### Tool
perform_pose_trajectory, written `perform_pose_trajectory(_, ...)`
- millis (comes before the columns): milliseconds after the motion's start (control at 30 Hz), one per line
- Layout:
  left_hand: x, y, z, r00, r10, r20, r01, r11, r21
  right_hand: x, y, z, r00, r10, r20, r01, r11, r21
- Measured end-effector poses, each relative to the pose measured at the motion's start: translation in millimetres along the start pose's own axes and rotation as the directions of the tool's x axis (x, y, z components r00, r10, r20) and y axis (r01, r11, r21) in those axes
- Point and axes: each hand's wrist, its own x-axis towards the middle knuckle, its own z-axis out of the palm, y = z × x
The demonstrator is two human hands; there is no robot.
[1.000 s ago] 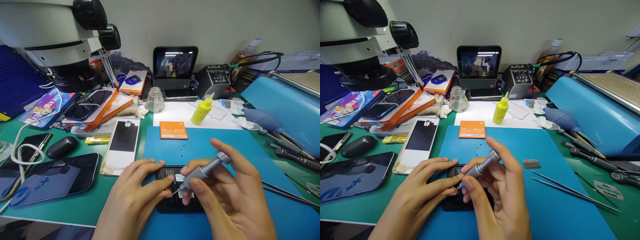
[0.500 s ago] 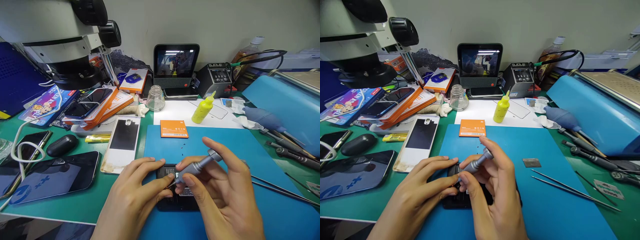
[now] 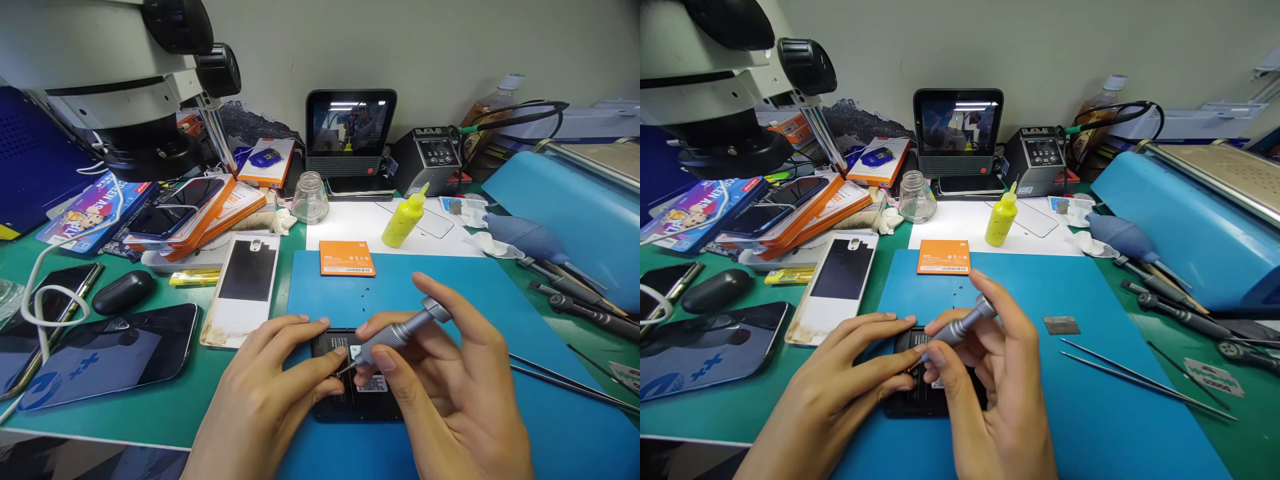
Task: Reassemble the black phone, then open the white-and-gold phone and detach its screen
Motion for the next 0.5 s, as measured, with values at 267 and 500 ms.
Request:
perform_pose_trajectory(267,0.0,-0.2,0.4,1.000,0.010,0.011,-0.010,1.000,-0.007,2.3,-1.8,-2.0,0.998,-0.013,-0.058,0.014,1.000,0.022)
perform_pose_trajectory(500,0.6,2.0,-0.1,1.000,0.000,0.013,0.000,1.000,-0.016,1.2,-2.6,1.1,1.000,-0.002,0.000,0.002,1.000,0.025)
